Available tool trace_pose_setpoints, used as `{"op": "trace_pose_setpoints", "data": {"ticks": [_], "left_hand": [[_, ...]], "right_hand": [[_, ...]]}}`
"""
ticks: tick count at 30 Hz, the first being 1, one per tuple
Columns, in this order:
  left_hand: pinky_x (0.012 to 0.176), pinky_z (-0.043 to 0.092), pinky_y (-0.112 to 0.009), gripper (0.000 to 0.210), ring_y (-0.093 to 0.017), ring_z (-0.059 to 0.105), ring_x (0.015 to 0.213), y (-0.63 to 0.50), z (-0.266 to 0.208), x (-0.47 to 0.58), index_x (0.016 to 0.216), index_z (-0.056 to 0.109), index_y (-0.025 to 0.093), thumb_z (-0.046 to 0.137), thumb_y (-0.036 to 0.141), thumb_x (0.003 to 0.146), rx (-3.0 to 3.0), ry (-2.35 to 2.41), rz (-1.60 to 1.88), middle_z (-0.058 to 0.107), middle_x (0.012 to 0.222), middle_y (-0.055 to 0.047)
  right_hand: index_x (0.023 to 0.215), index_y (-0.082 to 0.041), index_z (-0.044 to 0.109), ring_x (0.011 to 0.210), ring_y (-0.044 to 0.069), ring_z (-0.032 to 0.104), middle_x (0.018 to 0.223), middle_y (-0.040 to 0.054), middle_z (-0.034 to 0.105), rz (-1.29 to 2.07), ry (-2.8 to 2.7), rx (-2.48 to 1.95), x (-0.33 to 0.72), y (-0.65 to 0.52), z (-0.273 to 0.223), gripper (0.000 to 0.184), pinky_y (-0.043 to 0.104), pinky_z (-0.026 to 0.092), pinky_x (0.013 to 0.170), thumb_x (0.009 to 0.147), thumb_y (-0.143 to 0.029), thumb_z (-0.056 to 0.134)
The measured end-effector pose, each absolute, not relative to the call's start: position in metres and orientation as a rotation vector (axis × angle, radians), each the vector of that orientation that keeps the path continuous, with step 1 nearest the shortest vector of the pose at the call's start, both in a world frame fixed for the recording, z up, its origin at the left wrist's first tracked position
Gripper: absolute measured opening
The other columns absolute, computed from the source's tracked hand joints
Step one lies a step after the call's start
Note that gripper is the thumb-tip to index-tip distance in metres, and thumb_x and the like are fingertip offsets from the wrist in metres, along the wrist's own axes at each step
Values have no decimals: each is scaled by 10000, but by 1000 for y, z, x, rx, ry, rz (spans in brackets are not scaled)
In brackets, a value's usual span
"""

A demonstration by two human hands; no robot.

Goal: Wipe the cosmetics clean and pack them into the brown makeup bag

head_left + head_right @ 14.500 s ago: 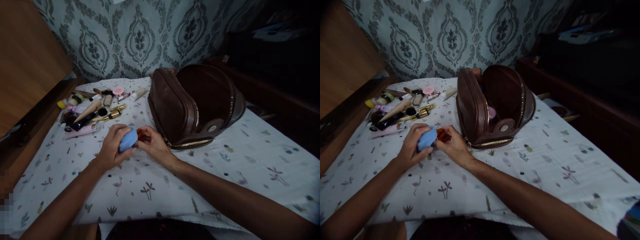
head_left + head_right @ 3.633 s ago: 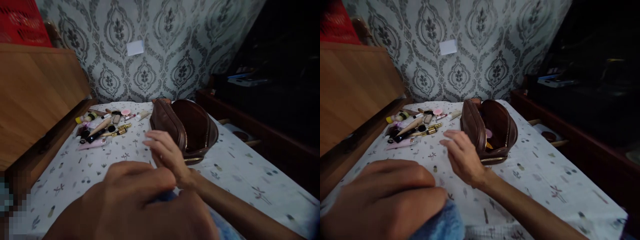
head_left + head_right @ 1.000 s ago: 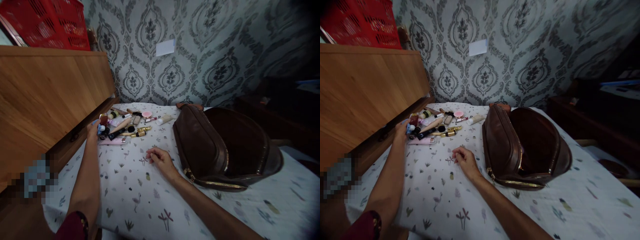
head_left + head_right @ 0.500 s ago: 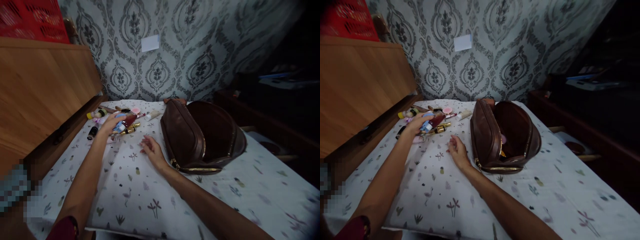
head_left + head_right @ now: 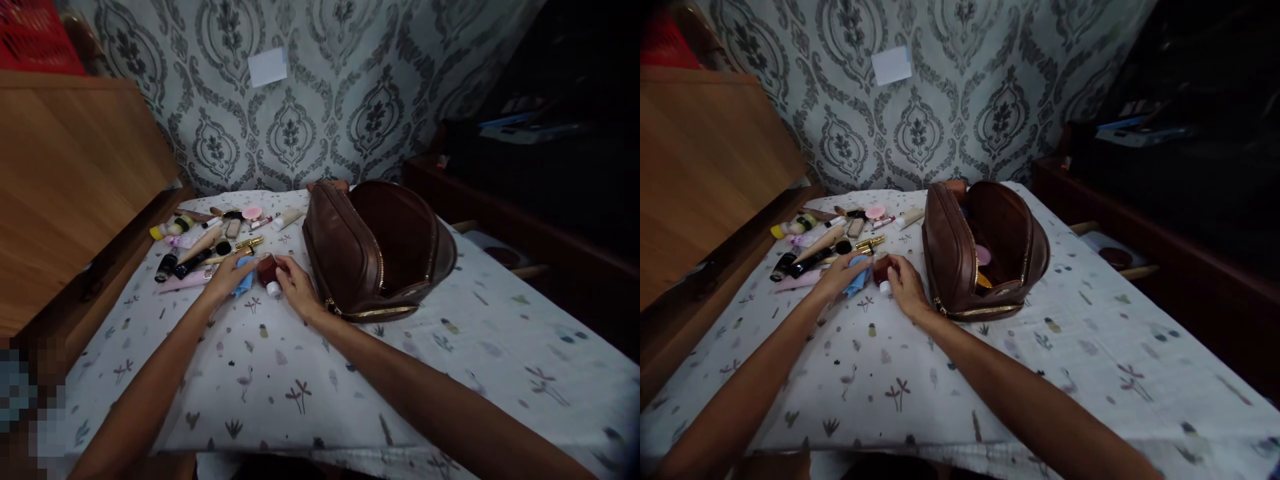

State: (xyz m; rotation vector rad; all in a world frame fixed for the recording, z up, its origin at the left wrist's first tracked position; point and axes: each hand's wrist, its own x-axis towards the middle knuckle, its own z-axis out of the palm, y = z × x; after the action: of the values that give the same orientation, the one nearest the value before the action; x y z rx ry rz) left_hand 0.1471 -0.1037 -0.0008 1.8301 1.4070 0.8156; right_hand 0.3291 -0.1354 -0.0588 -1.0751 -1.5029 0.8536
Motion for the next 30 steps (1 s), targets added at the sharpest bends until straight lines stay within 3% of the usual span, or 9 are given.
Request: {"op": "trace_pose_setpoints", "data": {"ticks": [4,9,12,16,21,30], "left_hand": [[713,466,-290,373,-199,596,780,-107,-8,140,902,647,189,498,531,899,1926,1574,952,652,813,-15],[851,479,-341,298,-231,622,961,-113,-11,148,1105,536,203,387,422,967,1935,1718,1054,666,1022,-56],[906,478,-348,264,-230,621,1032,-122,-9,155,1175,472,202,423,331,949,2045,1650,1143,642,1157,-82],[932,481,-351,205,-229,608,1035,-134,-6,164,1120,536,196,500,277,936,2463,1375,1113,632,1094,-84],[892,502,-363,213,-232,586,1012,-141,-9,171,1076,644,197,457,265,999,2929,1016,799,644,1084,-88],[919,502,-400,299,-262,591,1071,-120,-12,150,1122,683,183,439,313,1010,2793,1412,842,646,1103,-107]], "right_hand": [[1262,-182,566,1165,250,593,1240,115,651,777,-1614,-1127,326,-143,-53,394,410,445,1047,894,-323,567],[1333,-153,509,1184,341,545,1268,170,616,566,-1745,-1386,319,-151,-46,714,490,417,1045,702,-335,791],[1333,-142,499,1143,335,564,1227,179,627,522,-1770,-1455,319,-153,-43,679,479,444,1006,722,-286,756],[1358,-167,451,1081,282,599,1161,133,648,519,-1792,-1370,326,-155,-45,640,441,475,976,755,-189,667],[1405,-137,376,990,250,630,1099,127,651,576,-1803,-1290,336,-157,-51,688,397,518,892,765,-157,627],[1390,-182,392,997,255,630,1079,106,665,594,-1774,-1256,338,-157,-56,671,431,514,931,774,-173,658]]}}
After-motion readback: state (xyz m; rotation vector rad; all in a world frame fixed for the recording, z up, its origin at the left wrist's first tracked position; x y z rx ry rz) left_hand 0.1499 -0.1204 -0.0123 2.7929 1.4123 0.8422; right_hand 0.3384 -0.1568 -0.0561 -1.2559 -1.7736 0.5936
